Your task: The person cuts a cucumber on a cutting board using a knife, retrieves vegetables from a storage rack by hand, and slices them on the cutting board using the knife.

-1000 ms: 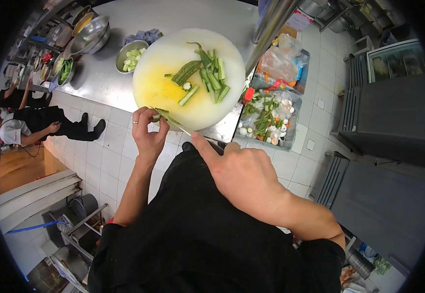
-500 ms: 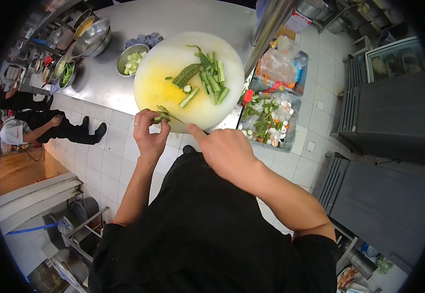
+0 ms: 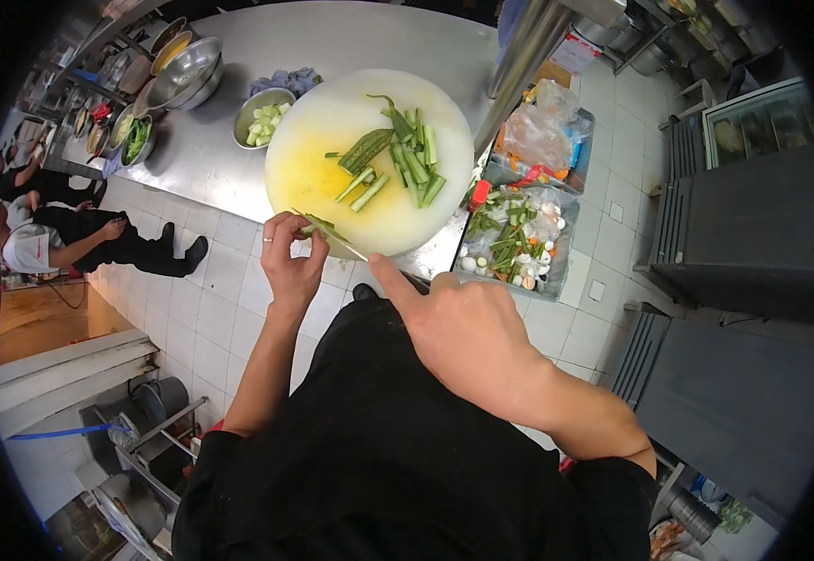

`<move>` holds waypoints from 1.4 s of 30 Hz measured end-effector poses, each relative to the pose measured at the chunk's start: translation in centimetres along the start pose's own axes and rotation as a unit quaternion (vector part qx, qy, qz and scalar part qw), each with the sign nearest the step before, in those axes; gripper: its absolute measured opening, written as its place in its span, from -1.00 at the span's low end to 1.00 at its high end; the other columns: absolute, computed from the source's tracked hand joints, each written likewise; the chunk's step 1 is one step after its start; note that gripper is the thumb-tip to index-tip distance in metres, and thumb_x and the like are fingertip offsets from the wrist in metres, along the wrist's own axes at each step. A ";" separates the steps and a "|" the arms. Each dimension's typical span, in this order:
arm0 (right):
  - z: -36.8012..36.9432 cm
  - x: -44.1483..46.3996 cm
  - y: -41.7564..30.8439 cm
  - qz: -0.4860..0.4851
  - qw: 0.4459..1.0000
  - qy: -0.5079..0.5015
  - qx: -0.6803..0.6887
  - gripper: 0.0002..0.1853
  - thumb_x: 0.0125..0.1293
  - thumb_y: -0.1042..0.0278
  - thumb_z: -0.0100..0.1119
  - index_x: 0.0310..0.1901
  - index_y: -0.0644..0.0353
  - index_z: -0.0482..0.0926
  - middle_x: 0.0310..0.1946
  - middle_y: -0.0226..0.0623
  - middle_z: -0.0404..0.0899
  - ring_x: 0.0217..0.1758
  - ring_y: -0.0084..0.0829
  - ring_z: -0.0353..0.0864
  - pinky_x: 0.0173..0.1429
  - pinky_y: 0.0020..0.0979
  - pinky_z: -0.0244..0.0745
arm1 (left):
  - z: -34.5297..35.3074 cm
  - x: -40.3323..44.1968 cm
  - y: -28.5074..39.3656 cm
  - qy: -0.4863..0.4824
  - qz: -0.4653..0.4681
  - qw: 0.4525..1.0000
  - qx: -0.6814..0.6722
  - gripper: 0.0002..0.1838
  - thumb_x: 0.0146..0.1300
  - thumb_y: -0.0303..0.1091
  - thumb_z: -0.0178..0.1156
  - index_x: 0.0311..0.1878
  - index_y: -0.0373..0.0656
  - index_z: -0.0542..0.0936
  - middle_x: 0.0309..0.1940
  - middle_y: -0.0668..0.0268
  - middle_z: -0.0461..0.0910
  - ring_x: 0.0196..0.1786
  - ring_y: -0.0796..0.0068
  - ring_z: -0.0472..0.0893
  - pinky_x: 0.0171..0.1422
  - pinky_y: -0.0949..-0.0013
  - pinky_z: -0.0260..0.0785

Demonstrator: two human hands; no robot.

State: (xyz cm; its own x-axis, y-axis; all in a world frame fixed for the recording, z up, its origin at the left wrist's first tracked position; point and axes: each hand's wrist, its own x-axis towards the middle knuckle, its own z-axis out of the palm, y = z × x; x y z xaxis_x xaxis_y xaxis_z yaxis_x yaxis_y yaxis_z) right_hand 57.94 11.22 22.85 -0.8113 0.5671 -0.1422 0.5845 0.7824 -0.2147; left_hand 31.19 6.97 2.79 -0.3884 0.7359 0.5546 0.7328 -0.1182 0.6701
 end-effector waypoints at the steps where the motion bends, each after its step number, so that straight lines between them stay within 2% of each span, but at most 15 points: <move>1: 0.0 -0.1 -0.1 0.001 1.000 -0.003 -0.003 -0.21 0.31 0.49 0.31 0.63 0.03 0.49 -0.47 -0.10 0.68 -0.50 -0.15 0.77 -0.42 -0.14 0.66 | 0.1 0.0 0.0 0.004 0.003 1.000 0.002 -0.72 0.19 -0.67 0.47 -0.03 -0.27 0.70 -0.02 0.11 0.71 -0.10 0.29 0.73 -0.05 0.32 0.67; 6: 0.2 0.3 -0.7 0.012 1.000 -0.016 -0.020 -0.23 0.31 0.48 0.32 0.61 0.09 0.50 -0.49 -0.11 0.68 -0.50 -0.16 0.78 -0.41 -0.17 0.68 | 0.1 0.1 0.1 0.010 0.012 1.000 0.002 -0.72 0.18 -0.67 0.48 -0.05 -0.26 0.71 -0.03 0.11 0.72 -0.13 0.32 0.73 -0.07 0.31 0.68; 11: 0.8 2.0 -0.6 -0.008 1.000 -0.003 0.018 -0.29 0.30 0.47 0.31 0.53 0.26 0.52 -0.53 -0.15 0.71 -0.45 -0.13 0.83 -0.37 -0.12 0.70 | -0.1 0.2 0.1 0.008 -0.015 1.000 0.006 -0.73 0.17 -0.66 0.50 -0.07 -0.25 0.72 -0.05 0.14 0.73 -0.18 0.33 0.74 -0.08 0.32 0.69; 15: 2.2 2.3 -0.7 0.006 1.000 -0.020 0.017 -0.28 0.31 0.49 0.29 0.56 0.25 0.51 -0.53 -0.12 0.73 -0.42 -0.10 0.85 -0.35 -0.08 0.71 | 0.0 0.1 0.3 0.010 -0.001 1.000 0.006 -0.73 0.17 -0.66 0.49 -0.06 -0.24 0.72 -0.06 0.15 0.73 -0.20 0.33 0.74 -0.08 0.32 0.69; 17: 5.4 3.1 0.1 0.028 0.997 -0.042 0.053 -0.27 0.36 0.51 0.28 0.61 0.13 0.49 -0.54 -0.08 0.66 -0.49 0.00 0.73 -0.35 0.01 0.63 | -0.1 -0.1 0.4 0.000 -0.015 1.000 0.006 -0.73 0.19 -0.67 0.46 -0.05 -0.24 0.72 -0.03 0.13 0.75 -0.13 0.28 0.78 -0.01 0.29 0.71; 18: 6.1 3.2 0.6 0.028 0.997 -0.040 0.052 -0.27 0.36 0.51 0.28 0.61 0.13 0.49 -0.54 -0.08 0.66 -0.49 0.00 0.73 -0.35 0.01 0.63 | -0.1 0.0 0.2 0.001 -0.013 1.000 0.006 -0.73 0.19 -0.67 0.46 -0.05 -0.24 0.72 -0.03 0.13 0.75 -0.13 0.28 0.78 -0.01 0.29 0.71; 20: 6.9 3.3 1.7 0.032 0.997 -0.035 0.060 -0.33 0.44 0.47 0.26 0.60 0.11 0.49 -0.57 -0.06 0.65 -0.51 0.04 0.72 -0.36 0.03 0.61 | -0.2 -0.1 -0.5 0.015 0.027 0.999 0.012 -0.73 0.18 -0.66 0.45 -0.06 -0.21 0.72 0.00 0.08 0.76 -0.06 0.09 0.79 0.09 0.14 0.69; 23: 4.6 2.9 2.0 0.057 0.997 -0.028 0.053 -0.28 0.34 0.47 0.27 0.58 0.15 0.52 -0.57 -0.08 0.70 -0.42 -0.03 0.82 -0.32 0.03 0.69 | -0.3 0.0 -1.0 0.014 0.021 1.000 -0.009 -0.73 0.18 -0.65 0.45 -0.06 -0.21 0.72 0.04 0.04 0.78 0.04 0.02 0.80 0.17 0.09 0.68; 27: 1.5 1.6 1.1 0.049 0.997 0.002 0.065 -0.25 0.33 0.47 0.30 0.61 0.06 0.51 -0.54 -0.10 0.69 -0.46 -0.05 0.80 -0.33 -0.01 0.69 | -0.4 0.7 -0.5 0.034 0.033 0.999 0.005 -0.73 0.18 -0.64 0.46 -0.06 -0.22 0.72 -0.01 0.08 0.76 -0.02 0.09 0.77 0.10 0.14 0.66; 30: 0.6 0.9 0.1 0.015 1.000 0.016 0.018 -0.23 0.33 0.46 0.32 0.62 0.03 0.50 -0.50 -0.12 0.68 -0.50 -0.10 0.77 -0.37 -0.07 0.69 | -0.2 0.5 -0.7 0.034 0.010 0.999 0.000 -0.74 0.18 -0.63 0.47 -0.07 -0.21 0.72 -0.08 0.12 0.73 -0.11 0.16 0.72 0.01 0.16 0.63; 32: 0.5 0.7 -0.3 -0.002 1.000 0.014 0.006 -0.22 0.32 0.46 0.32 0.63 0.01 0.50 -0.46 -0.14 0.68 -0.52 -0.16 0.76 -0.40 -0.14 0.68 | 0.0 0.6 -0.8 0.039 0.011 0.999 0.011 -0.75 0.17 -0.66 0.47 -0.10 -0.24 0.70 -0.10 0.13 0.73 -0.13 0.27 0.69 -0.05 0.27 0.62; 36: 0.5 0.8 -0.8 0.002 1.000 0.010 -0.017 -0.21 0.32 0.46 0.31 0.64 -0.01 0.49 -0.46 -0.13 0.68 -0.51 -0.19 0.77 -0.40 -0.17 0.69 | 0.2 0.8 -0.8 0.045 0.006 0.999 0.006 -0.76 0.16 -0.66 0.47 -0.12 -0.24 0.69 -0.12 0.13 0.73 -0.14 0.26 0.70 -0.06 0.26 0.63; 38: 0.1 1.0 -1.2 0.007 0.999 -0.014 -0.028 -0.23 0.32 0.47 0.30 0.62 0.05 0.50 -0.47 -0.13 0.69 -0.50 -0.19 0.78 -0.39 -0.18 0.68 | 0.3 0.9 -0.8 0.047 0.001 0.999 0.015 -0.77 0.13 -0.64 0.47 -0.16 -0.18 0.70 -0.14 0.16 0.71 -0.13 0.18 0.71 -0.03 0.18 0.62; 42: 1.2 2.7 -0.3 -0.015 1.000 -0.017 -0.007 -0.26 0.33 0.46 0.30 0.59 0.15 0.51 -0.48 -0.13 0.71 -0.48 -0.16 0.80 -0.38 -0.15 0.69 | 0.4 1.0 -0.6 0.043 0.010 0.999 0.022 -0.77 0.12 -0.64 0.46 -0.18 -0.18 0.70 -0.14 0.17 0.71 -0.11 0.15 0.73 -0.02 0.17 0.63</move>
State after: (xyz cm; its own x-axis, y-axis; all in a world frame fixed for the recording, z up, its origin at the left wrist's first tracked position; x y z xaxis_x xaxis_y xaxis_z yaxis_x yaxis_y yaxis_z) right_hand 55.53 12.20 21.37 -0.8283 0.5346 -0.1679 0.5598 0.8028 -0.2054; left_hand 30.58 8.04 2.73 -0.4190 0.6733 0.6092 0.7643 -0.1006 0.6369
